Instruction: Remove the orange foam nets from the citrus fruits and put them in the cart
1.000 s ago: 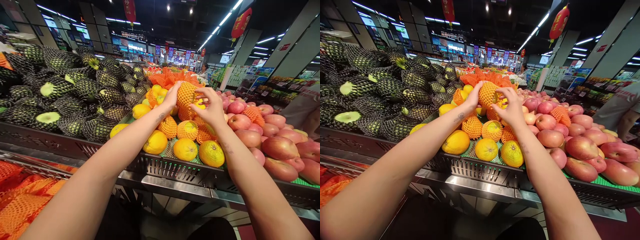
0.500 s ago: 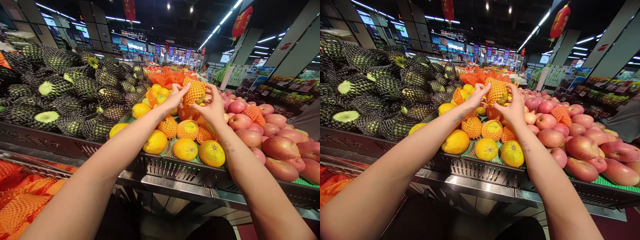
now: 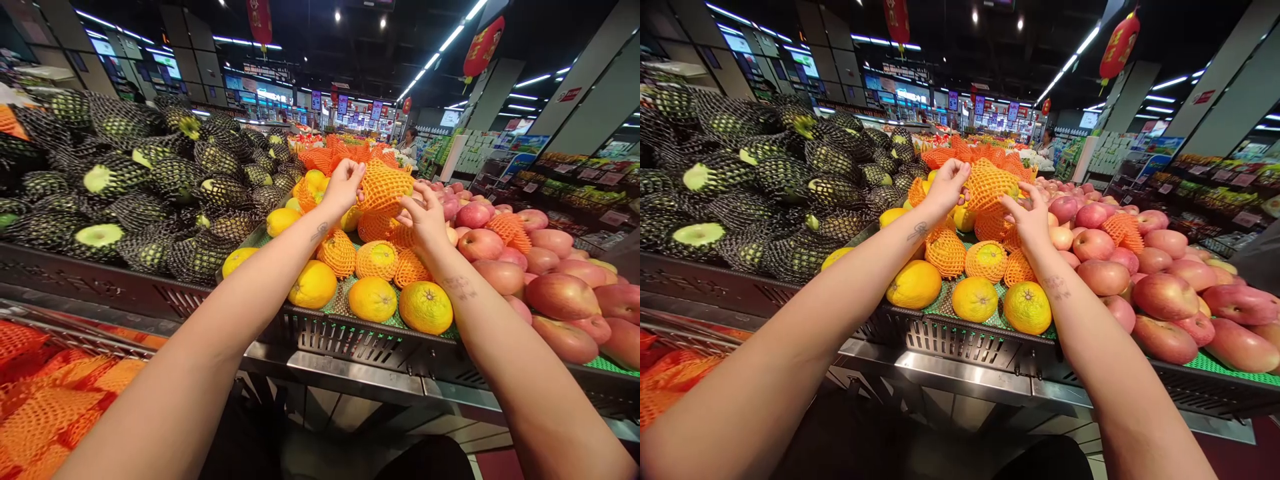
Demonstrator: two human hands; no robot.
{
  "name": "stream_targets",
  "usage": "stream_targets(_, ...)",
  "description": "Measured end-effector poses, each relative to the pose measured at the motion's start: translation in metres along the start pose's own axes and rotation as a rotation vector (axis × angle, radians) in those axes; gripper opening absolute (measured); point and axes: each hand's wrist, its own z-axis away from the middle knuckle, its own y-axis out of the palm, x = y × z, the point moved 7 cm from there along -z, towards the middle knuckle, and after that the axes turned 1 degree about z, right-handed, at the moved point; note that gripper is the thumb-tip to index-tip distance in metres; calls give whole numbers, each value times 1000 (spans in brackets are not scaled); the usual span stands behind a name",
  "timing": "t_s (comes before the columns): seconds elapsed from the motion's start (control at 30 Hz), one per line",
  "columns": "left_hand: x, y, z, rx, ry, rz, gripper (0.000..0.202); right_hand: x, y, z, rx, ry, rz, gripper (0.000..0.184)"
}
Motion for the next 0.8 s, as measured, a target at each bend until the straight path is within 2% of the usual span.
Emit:
stream_targets(0.1, -1, -3, -1, -24, 24, -47, 11, 2, -1, 4, -62, 23, -23, 51)
stream_targets(0.2, -3, -4, 0, -5, 28, -75, 13, 2, 1, 5, -50, 49, -48, 51)
stream_targets(0.33, -5, 4, 10, 113, -16, -75, 36, 4, 1, 7, -33, 55, -65, 49)
stream_targets(0.47, -7, 16, 22, 234, 4, -148, 46, 7, 12, 11, 90, 68, -71, 44)
stream_targets(0.57, -7, 16, 20, 233, 73, -210, 51, 6, 9, 8, 79, 97, -116, 40)
stream_targets(0.7, -10, 14, 13, 198, 217, -276, 53, 14, -13, 2, -128, 59, -135, 36)
stream_targets(0.73, -10, 16, 13, 210, 251, -291, 54, 17, -14, 2, -138, 60, -135, 38)
stream_targets(0.8, -12, 20, 14, 251, 312, -337, 55, 23, -6, 7, -62, 82, -120, 45)
